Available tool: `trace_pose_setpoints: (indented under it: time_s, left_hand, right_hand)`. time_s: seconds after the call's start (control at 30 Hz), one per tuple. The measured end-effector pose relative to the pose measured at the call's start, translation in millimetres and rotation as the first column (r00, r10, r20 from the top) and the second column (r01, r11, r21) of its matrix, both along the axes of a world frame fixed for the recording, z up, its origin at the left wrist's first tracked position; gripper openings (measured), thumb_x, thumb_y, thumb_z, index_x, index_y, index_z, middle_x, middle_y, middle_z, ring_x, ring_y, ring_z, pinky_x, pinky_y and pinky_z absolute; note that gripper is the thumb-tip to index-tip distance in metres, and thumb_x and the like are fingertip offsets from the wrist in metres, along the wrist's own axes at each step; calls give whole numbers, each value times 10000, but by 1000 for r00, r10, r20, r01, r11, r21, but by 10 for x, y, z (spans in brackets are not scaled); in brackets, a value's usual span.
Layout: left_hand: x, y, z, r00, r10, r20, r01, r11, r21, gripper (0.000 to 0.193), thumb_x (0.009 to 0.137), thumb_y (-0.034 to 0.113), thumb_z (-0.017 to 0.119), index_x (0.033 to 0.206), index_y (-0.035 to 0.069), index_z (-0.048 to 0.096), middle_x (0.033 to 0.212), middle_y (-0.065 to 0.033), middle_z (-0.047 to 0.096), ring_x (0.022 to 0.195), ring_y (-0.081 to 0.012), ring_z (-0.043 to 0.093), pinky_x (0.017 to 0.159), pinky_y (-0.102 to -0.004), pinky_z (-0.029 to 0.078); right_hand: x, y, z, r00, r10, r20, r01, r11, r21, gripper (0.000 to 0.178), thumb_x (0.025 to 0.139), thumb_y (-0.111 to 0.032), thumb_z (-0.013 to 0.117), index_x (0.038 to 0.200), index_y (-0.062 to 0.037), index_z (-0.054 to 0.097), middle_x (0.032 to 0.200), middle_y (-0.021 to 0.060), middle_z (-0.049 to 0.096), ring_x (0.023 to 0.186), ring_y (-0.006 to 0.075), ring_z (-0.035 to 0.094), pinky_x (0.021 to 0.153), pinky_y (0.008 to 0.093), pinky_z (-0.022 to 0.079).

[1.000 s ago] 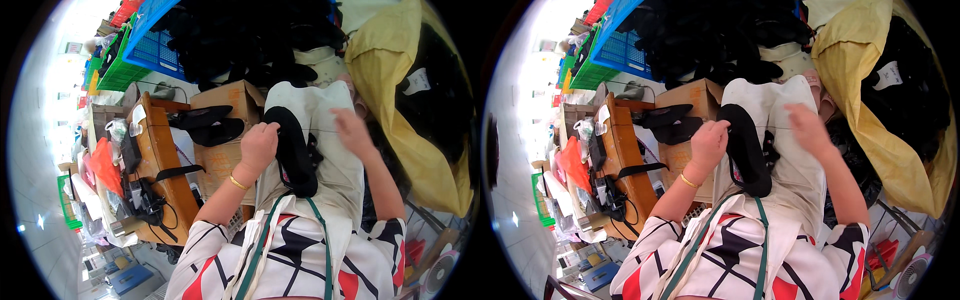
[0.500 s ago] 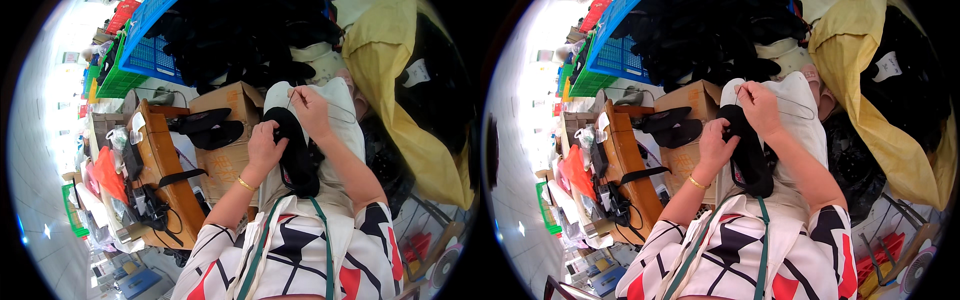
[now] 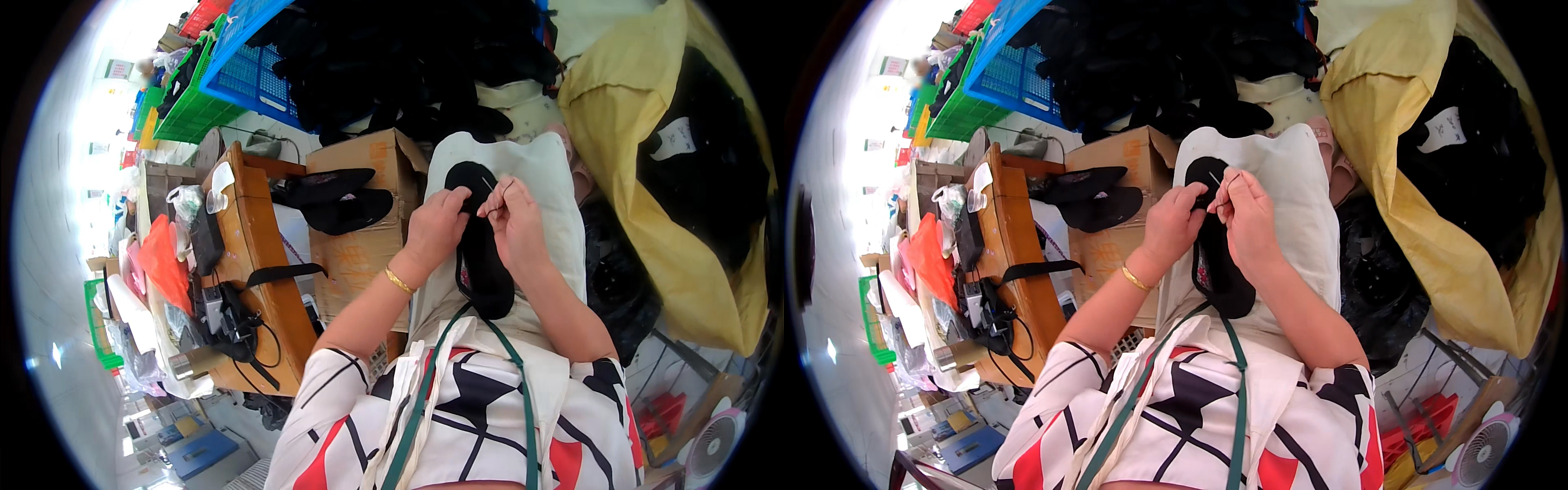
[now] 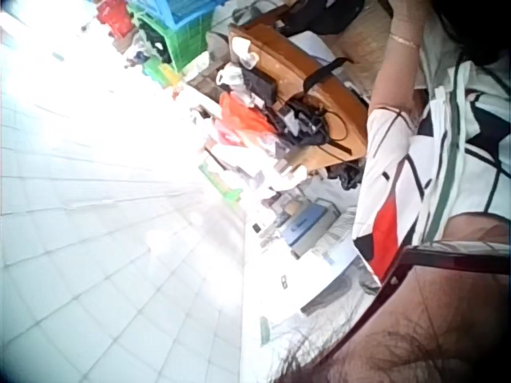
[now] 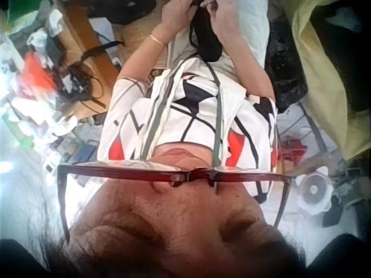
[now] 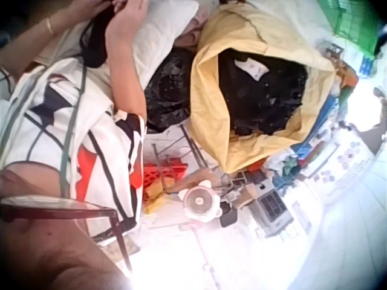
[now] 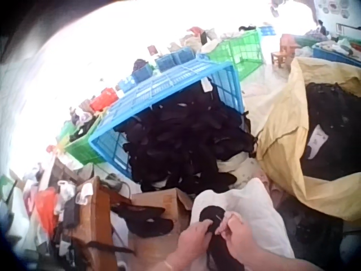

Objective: The person sews a black slip-on shoe using a needle and thread while seated. They repeatedly insert the needle through the shoe's upper, pull the thread, and trim excess thread with scissors. The person handles multiple shoes, placing finished ones aside and picking up new ones from a nearby bag.

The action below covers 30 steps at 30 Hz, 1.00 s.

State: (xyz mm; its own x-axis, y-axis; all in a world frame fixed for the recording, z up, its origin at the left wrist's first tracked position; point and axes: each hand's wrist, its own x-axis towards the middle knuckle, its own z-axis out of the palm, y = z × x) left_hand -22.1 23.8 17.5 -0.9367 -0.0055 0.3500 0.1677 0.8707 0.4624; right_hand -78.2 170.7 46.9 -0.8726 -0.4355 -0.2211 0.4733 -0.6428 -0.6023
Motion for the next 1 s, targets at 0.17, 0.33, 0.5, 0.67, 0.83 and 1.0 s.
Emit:
trace_pose_setpoints:
  time_s: [0.17,0.33,0.5,0.67,0.83,1.0]
  left_hand:
    - [-371,-76,177,987,-144,-66,120,954,-276,383,760,102,675,1124,81,558,840,-68,587,790,-265,622,636,-373,524]
    - [-509,-103,118,942,-334,-25,316,911,-266,241,811,137,620,1048,95,615,840,-52,619,795,-248,638,640,-363,529]
    - [133,357,-234,903,-322,285,302,946,115,212,827,192,631,1029,137,667,970,-60,686,843,-275,660,683,-358,547]
    - [178,289,-203,871,-374,317,290,915,282,448,755,62,640,1200,108,618,1012,-141,654,928,-237,630,769,-337,528]
    - [70,276,238,907,-220,359,18,872,490,245,793,167,681,1006,46,678,814,-133,645,736,-151,585,630,-300,478]
    - [44,500,322,674,-248,696,-75,914,399,341,821,298,708,649,5,678,567,-114,604,540,-182,550,556,-311,451]
  right_hand:
    - [-128,26,198,983,-66,-173,74,996,40,223,1018,-141,454,817,-65,514,750,-7,494,647,72,435,729,255,448]
    - [160,166,261,926,-13,-378,134,946,295,256,1019,-144,426,787,-61,494,717,-41,443,644,32,371,566,202,285]
    - [635,477,65,860,189,-473,64,882,468,148,979,-78,510,840,-33,533,725,-16,462,671,82,424,616,222,364]
    - [273,823,19,530,241,-813,567,612,551,65,950,-72,574,915,-19,585,794,79,580,738,233,561,697,310,465]
    - [101,989,266,218,367,-904,766,510,392,61,891,-53,635,936,-26,604,852,105,613,774,306,587,712,374,495]
    - [286,1045,375,-16,510,-860,835,480,270,101,810,-63,696,888,-72,633,807,67,593,775,292,607,783,417,550]
